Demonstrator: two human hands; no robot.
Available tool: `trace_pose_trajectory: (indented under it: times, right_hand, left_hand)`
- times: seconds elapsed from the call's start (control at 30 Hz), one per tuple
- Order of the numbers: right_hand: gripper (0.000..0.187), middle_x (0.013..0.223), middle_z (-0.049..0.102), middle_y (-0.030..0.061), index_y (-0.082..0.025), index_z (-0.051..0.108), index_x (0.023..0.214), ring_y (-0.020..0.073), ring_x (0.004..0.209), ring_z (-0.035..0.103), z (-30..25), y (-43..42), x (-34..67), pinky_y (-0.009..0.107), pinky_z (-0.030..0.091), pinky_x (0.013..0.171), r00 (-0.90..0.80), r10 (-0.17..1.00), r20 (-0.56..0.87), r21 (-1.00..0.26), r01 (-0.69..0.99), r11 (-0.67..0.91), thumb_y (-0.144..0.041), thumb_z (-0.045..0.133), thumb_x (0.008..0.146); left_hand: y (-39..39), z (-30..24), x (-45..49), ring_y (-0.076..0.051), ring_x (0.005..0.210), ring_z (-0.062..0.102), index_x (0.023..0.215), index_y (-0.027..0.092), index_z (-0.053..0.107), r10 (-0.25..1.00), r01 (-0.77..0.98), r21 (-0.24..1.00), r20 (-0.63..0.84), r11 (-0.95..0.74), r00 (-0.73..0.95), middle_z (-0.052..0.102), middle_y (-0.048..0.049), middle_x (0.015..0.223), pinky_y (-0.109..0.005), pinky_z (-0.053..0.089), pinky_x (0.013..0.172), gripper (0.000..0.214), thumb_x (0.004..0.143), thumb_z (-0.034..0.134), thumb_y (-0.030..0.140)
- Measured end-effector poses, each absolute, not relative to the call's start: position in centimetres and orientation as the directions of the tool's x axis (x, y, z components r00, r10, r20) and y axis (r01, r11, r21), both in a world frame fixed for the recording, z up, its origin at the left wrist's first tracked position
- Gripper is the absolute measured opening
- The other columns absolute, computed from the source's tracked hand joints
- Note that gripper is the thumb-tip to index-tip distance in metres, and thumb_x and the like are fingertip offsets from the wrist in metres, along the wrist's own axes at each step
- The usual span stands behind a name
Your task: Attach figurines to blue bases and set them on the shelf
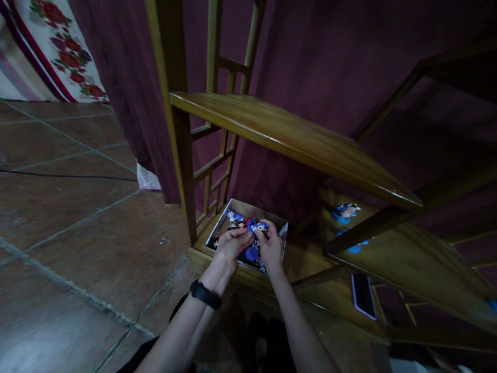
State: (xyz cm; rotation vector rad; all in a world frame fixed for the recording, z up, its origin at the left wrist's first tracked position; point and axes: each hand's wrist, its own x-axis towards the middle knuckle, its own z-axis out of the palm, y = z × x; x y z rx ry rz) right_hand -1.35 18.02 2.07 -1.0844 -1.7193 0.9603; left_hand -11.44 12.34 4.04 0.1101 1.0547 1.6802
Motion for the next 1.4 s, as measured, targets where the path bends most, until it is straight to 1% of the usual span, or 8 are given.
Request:
trace_pose_trajectory:
  times: [0.13,0.27,0.4,0.57,0.7,0.9,1.17,1.4]
  right_hand:
    - [0.029,0.100,0.066,0.0000,-0.028,0.057,0.108,0.0187,0.091,0.062,2.7,17.6,-1.0,0.032,0.048,0.080,-0.286,0.908,0.307,-0.855,0.336,0.395,-0.036,0.052,0.080]
    - [0.030,0.101,0.067,0.0001,-0.029,0.056,0.110,0.0183,0.091,0.062,3.3,17.6,-1.1,0.032,0.048,0.080,-0.306,0.902,0.305,-0.854,0.332,0.401,-0.035,0.051,0.081]
    - [0.038,0.108,0.065,0.0017,-0.027,0.054,0.117,0.0176,0.095,0.062,2.9,18.1,-1.2,0.031,0.048,0.084,-0.337,0.897,0.286,-0.901,0.225,0.372,-0.032,0.054,0.079]
    - [0.048,0.103,0.067,0.0025,-0.025,0.047,0.125,0.0162,0.091,0.063,1.7,18.9,-0.9,0.031,0.049,0.083,-0.354,0.902,0.246,-0.956,0.065,0.286,-0.027,0.054,0.078]
    - [0.035,0.101,0.067,0.0024,-0.024,0.058,0.112,0.0166,0.093,0.062,1.3,19.2,-0.7,0.032,0.047,0.086,-0.369,0.898,0.239,-0.959,0.057,0.279,-0.026,0.052,0.078]
    - [0.022,0.095,0.067,0.0028,-0.022,0.067,0.092,0.0163,0.086,0.061,1.5,19.7,-0.5,0.029,0.048,0.081,-0.368,0.893,0.260,-0.935,0.134,0.327,-0.030,0.053,0.077]
    - [0.019,0.078,0.066,-0.0001,-0.020,0.066,0.081,0.0153,0.073,0.060,0.6,20.5,-0.3,0.027,0.047,0.071,-0.448,0.882,0.147,-0.958,0.159,0.240,-0.034,0.056,0.075]
    - [0.019,0.062,0.061,-0.0030,-0.019,0.063,0.070,0.0128,0.057,0.056,0.0,21.0,0.0,0.024,0.047,0.058,-0.491,0.862,0.126,-0.970,0.119,0.210,-0.037,0.060,0.070]
  left_hand:
    - [12.2,3.9,-12.2,-0.014,0.063,0.065,0.073,0.008,0.066,0.838,-0.750,0.660,-0.434,0.047,-0.330,0.069,-0.0080,0.069,-0.023,0.055,0.064,0.015,0.063,0.068,-0.003]
    - [12.4,3.9,-12.7,-0.012,0.061,0.064,0.071,0.008,0.067,0.871,-0.741,0.670,-0.390,0.047,-0.297,0.068,-0.0075,0.070,-0.021,0.055,0.064,0.011,0.063,0.072,0.003]
    - [12.6,3.9,-12.8,-0.011,0.058,0.064,0.072,0.010,0.065,0.859,-0.747,0.663,-0.406,0.043,-0.311,0.067,-0.0048,0.067,-0.022,0.056,0.062,0.010,0.064,0.072,0.006]
    - [12.8,3.9,-12.7,-0.013,0.058,0.065,0.079,0.010,0.064,0.847,-0.737,0.672,-0.434,0.076,-0.308,0.068,-0.0065,0.068,-0.023,0.056,0.061,0.015,0.068,0.066,0.001]
    - [13.0,3.9,-12.9,-0.013,0.059,0.066,0.089,0.012,0.064,0.836,-0.749,0.656,-0.458,0.087,-0.303,0.070,-0.0072,0.073,-0.023,0.056,0.061,0.024,0.069,0.063,-0.001]
    - [13.2,3.7,-12.8,-0.013,0.061,0.067,0.086,0.011,0.066,0.836,-0.749,0.655,-0.466,0.106,-0.289,0.070,-0.0078,0.074,-0.021,0.056,0.061,0.023,0.068,0.064,-0.003]
    - [13.2,3.9,-12.3,-0.012,0.056,0.064,0.074,0.009,0.066,0.831,-0.688,0.721,-0.430,0.081,-0.353,0.067,-0.0066,0.069,-0.022,0.057,0.058,0.012,0.067,0.067,0.000]
    - [13.1,3.7,-12.1,-0.012,0.056,0.063,0.068,0.010,0.063,0.833,-0.631,0.773,-0.388,0.061,-0.394,0.065,-0.0050,0.068,-0.024,0.058,0.057,0.016,0.060,0.074,0.003]
